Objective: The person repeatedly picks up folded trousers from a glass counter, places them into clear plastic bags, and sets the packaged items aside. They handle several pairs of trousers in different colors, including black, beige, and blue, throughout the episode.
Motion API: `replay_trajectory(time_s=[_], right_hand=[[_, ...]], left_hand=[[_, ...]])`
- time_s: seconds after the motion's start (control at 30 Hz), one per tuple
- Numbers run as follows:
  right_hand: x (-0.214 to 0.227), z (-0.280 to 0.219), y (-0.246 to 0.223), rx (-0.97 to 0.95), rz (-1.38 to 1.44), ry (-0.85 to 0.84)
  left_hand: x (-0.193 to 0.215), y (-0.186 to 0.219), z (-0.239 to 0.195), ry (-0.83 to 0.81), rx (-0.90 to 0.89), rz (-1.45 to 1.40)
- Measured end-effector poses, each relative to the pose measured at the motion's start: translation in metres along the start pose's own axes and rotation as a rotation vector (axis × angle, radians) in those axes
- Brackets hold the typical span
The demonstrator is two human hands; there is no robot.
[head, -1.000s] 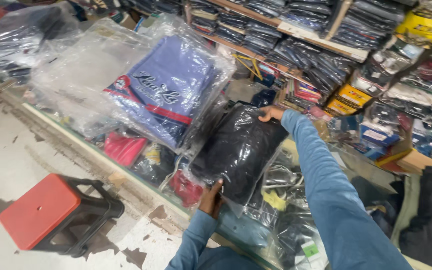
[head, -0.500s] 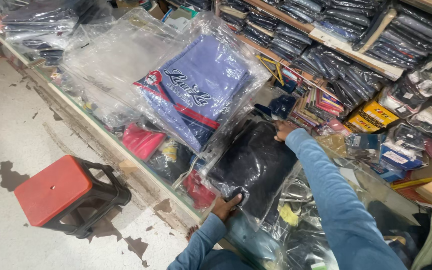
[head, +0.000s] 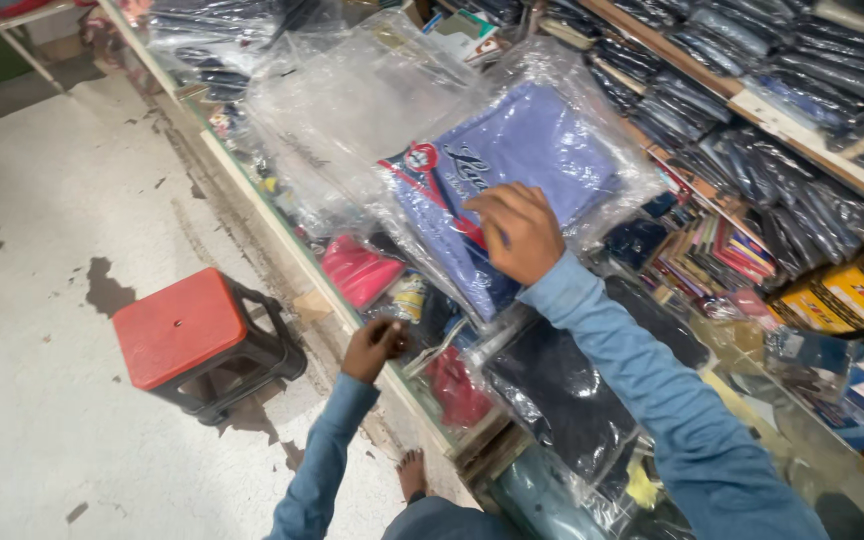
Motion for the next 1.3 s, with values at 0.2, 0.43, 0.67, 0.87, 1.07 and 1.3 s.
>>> replay_trajectory(time_s=[0.2,0.43,0.67,0.87,1.07,1.3], right_hand=[[-0.162,0.076,0.035,0.025,0.017,-0.338],[-0.316,0.119,0.105,-0.344,-0.332,-0.554],[-0.361,0.107,0.147,-0.527,-0.821,-0.46],[-0.371,0.105,0.159,-0.466,-0.797,-0.425],[-0.38,0.093,0.146,-0.475,-0.631,-0.54],[-0.354,0.112,0.111,-0.158,-0.46,-0.223]], left_hand=[[0.102,0.083,0.101,0.487,-0.361,0.333],[0.139,0.096,0.207,0.863,-0.479,0.773],[0.166,0.078,0.238,0.829,-0.207,0.664],[0.168,0.079,0.235,0.925,-0.151,0.725],[0.193,0.07,0.241,1.238,-0.114,0.448],[0.225,0.083,0.237,1.096,-0.159,0.208]])
Point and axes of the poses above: each hand's wrist, its own z-axis towards the middle knuckle, its own x-axis out of the back of the hand, y = z × x, the point moved 4 cm from there along z, towards the middle knuckle, and after that the axes turned 11 degrees about z, right-handed, at the moved point
